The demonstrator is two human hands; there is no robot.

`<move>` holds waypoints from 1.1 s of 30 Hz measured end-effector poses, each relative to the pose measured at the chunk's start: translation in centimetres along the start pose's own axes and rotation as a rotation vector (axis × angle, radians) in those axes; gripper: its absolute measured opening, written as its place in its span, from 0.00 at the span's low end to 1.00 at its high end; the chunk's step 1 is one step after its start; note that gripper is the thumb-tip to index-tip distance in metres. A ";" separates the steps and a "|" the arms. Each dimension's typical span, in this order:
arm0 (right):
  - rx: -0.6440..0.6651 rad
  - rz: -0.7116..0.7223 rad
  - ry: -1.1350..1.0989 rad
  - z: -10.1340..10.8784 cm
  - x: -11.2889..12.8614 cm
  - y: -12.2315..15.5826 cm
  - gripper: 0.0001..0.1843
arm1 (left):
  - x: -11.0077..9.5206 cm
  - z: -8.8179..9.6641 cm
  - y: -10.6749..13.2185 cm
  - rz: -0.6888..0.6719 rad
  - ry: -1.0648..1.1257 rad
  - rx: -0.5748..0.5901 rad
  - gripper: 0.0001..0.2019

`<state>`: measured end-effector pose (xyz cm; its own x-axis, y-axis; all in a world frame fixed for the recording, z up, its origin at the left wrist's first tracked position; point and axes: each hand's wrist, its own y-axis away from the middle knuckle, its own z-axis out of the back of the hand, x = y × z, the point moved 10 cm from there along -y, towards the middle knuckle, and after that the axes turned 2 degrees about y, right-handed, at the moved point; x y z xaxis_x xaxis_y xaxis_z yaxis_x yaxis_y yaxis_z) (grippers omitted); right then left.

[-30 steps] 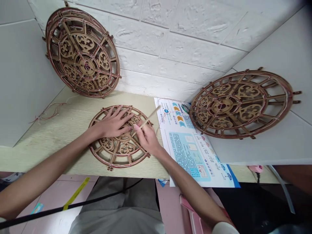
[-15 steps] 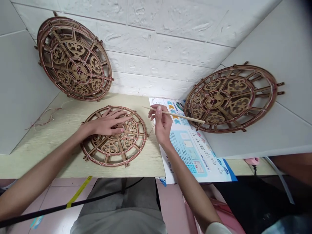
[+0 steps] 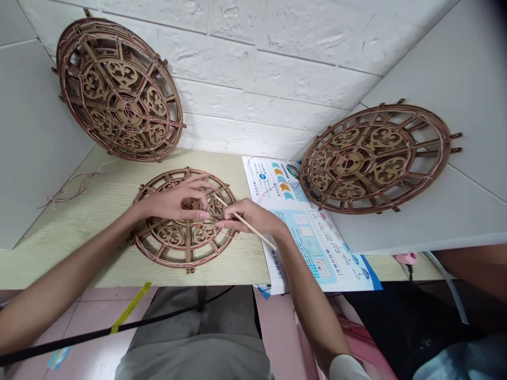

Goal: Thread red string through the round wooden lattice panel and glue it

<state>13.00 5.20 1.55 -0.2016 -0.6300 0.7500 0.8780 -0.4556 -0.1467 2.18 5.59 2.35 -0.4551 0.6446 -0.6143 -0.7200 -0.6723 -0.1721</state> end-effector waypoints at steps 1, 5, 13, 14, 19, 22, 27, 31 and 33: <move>0.028 0.009 0.007 -0.3 0.0 0.0 0.25 | -0.3 -0.1 0.0 -0.010 0.031 0.008 0.13; 0.082 0.021 0.040 -1.0 0.0 0.0 0.17 | -0.8 -0.3 -0.2 -0.031 0.068 0.002 0.13; 0.137 0.030 0.123 -2.0 0.7 0.0 0.04 | -0.1 -1.5 -0.2 0.007 0.069 0.091 0.16; 0.111 0.043 0.123 -1.8 0.9 0.0 0.04 | -0.1 -1.6 -0.2 0.006 0.071 0.096 0.16; -0.071 0.103 0.178 -0.7 1.4 -0.1 0.06 | -0.2 -1.9 -0.2 -0.010 0.124 0.122 0.15; -0.158 0.079 0.241 -0.1 1.4 -0.2 0.07 | -0.3 -1.7 -0.2 -0.030 0.164 0.126 0.13; -0.242 0.023 0.342 0.4 1.3 -0.3 0.05 | -0.2 -1.7 -0.3 -0.048 0.192 0.120 0.10; -0.229 -0.035 0.213 0.3 0.9 -0.4 0.03 | -0.3 -1.8 -0.4 -0.076 0.194 0.119 0.08; -0.195 -0.072 0.122 0.1 0.7 -0.4 0.03 | -0.6 -1.7 -0.4 -0.093 0.204 0.112 0.08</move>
<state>12.51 5.03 2.19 -0.3218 -0.6572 0.6815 0.7615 -0.6074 -0.2261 3.62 4.86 1.50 -0.2778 0.6073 -0.7443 -0.8125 -0.5619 -0.1552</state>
